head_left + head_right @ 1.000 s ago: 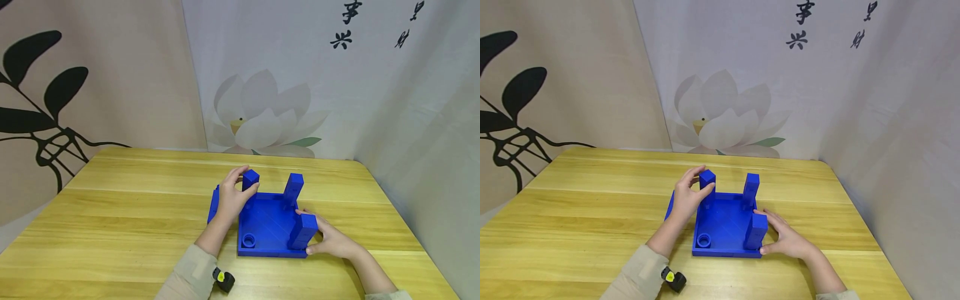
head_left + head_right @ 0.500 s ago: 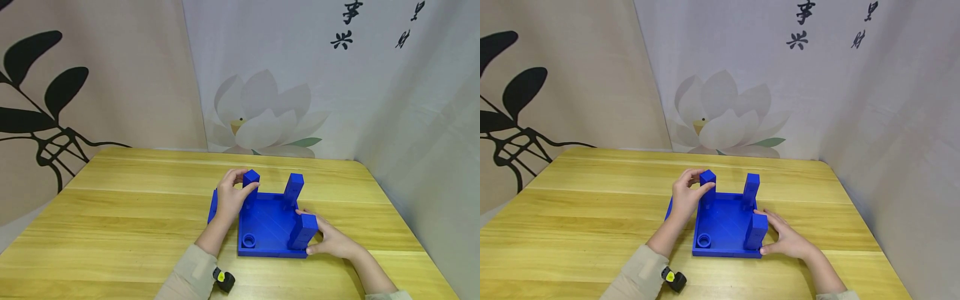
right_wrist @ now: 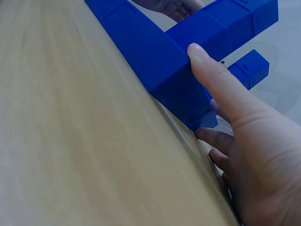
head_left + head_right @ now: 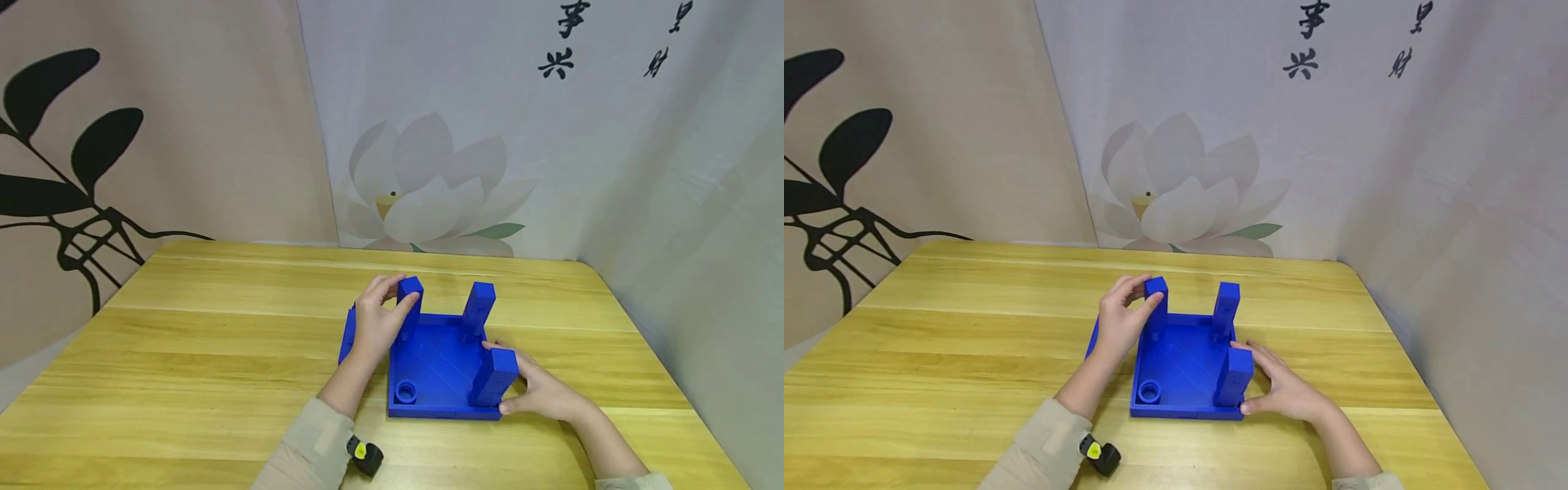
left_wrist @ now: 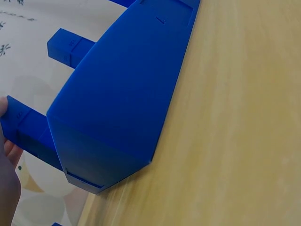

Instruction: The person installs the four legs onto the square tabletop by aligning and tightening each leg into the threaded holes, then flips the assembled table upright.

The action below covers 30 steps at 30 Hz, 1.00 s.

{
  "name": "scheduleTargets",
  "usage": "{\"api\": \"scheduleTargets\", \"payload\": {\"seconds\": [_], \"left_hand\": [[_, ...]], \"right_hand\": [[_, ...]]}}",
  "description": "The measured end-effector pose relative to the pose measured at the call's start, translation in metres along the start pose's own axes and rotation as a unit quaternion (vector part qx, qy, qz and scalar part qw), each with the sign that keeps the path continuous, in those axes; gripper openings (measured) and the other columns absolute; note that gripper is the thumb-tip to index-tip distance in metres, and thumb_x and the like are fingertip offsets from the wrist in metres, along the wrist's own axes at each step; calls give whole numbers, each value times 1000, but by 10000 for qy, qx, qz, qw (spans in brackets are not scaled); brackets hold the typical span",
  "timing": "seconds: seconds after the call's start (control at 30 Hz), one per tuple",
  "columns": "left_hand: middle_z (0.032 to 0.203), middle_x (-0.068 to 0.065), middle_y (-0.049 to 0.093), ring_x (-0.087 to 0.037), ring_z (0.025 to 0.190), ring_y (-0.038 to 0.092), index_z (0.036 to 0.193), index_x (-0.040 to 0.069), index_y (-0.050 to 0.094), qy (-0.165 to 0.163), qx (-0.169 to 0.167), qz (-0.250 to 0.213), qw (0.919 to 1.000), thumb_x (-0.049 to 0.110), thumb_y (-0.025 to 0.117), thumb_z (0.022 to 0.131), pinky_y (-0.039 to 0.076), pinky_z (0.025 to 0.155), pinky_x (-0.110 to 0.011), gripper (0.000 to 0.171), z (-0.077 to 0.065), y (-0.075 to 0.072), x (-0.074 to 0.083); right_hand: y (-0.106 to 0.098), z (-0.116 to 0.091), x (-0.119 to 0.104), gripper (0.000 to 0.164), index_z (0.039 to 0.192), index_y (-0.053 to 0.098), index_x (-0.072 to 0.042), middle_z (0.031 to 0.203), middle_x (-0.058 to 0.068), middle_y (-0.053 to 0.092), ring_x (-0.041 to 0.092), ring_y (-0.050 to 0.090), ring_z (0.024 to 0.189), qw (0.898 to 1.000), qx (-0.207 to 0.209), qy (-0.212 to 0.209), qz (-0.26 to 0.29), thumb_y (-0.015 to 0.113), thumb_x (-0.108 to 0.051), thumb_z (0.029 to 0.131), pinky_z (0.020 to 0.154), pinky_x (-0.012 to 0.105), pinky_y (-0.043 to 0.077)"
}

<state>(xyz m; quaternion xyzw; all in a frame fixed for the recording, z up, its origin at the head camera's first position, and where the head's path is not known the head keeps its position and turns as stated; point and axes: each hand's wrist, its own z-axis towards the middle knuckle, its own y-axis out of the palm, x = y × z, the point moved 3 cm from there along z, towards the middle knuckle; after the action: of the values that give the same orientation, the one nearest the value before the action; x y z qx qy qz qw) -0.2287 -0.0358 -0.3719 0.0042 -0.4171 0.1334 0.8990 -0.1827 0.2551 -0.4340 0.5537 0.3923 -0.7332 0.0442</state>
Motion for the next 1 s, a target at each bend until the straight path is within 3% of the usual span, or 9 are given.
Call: {"api": "scheduleTargets", "payload": {"seconds": [0.13,0.27,0.37,0.5,0.63,0.83,1.0], "left_hand": [[97,-17,63,-29,88,66,113,-7,65,15,-62,6,10000,3,74,82,55,81,-40,34,0,0,3],[100,-23,61,-35,91,64,115,-12,61,114,-123,-20,9999,-4,71,83,53,82,-45,34,0,0,8],[101,-21,61,-33,93,64,116,-11,62,145,-177,-65,9997,-2,70,85,53,83,-44,33,0,-1,7],[106,-16,62,-26,96,64,118,-4,63,67,-254,-126,9996,5,71,87,53,85,-39,34,-1,-1,1],[110,-13,63,-22,97,63,119,0,63,-74,-265,17,9996,11,74,85,52,86,-34,37,-1,-1,-4],[111,-9,62,-20,97,59,120,4,62,-418,-123,452,9980,18,82,78,50,87,-38,49,-1,0,-3],[106,-10,61,-22,94,56,115,3,64,-357,86,515,9980,18,85,73,50,84,-45,50,-1,2,0]], "right_hand": [[0,1,-1,95,151,30,-18,153,17,24,8,24,135,10000,6,-11,-4,84,-16,72,104,17,23],[0,1,-2,95,151,30,-18,153,16,23,26,23,138,10000,-4,42,-42,84,-17,72,104,18,22],[0,1,-2,95,151,29,-18,153,17,22,38,20,137,10000,-36,76,-27,84,-17,73,104,18,22],[1,1,-1,95,151,29,-17,153,19,21,43,18,136,9999,-79,86,35,83,-17,74,103,17,23],[1,1,1,96,151,29,-17,153,19,21,36,20,137,10000,-44,52,72,84,-15,73,103,17,23],[2,0,2,96,151,31,-18,152,20,22,5,23,134,10000,21,45,61,84,-14,71,103,16,23],[1,0,2,96,151,31,-18,152,20,22,4,24,134,10000,11,12,94,84,-12,71,103,16,23]]}}
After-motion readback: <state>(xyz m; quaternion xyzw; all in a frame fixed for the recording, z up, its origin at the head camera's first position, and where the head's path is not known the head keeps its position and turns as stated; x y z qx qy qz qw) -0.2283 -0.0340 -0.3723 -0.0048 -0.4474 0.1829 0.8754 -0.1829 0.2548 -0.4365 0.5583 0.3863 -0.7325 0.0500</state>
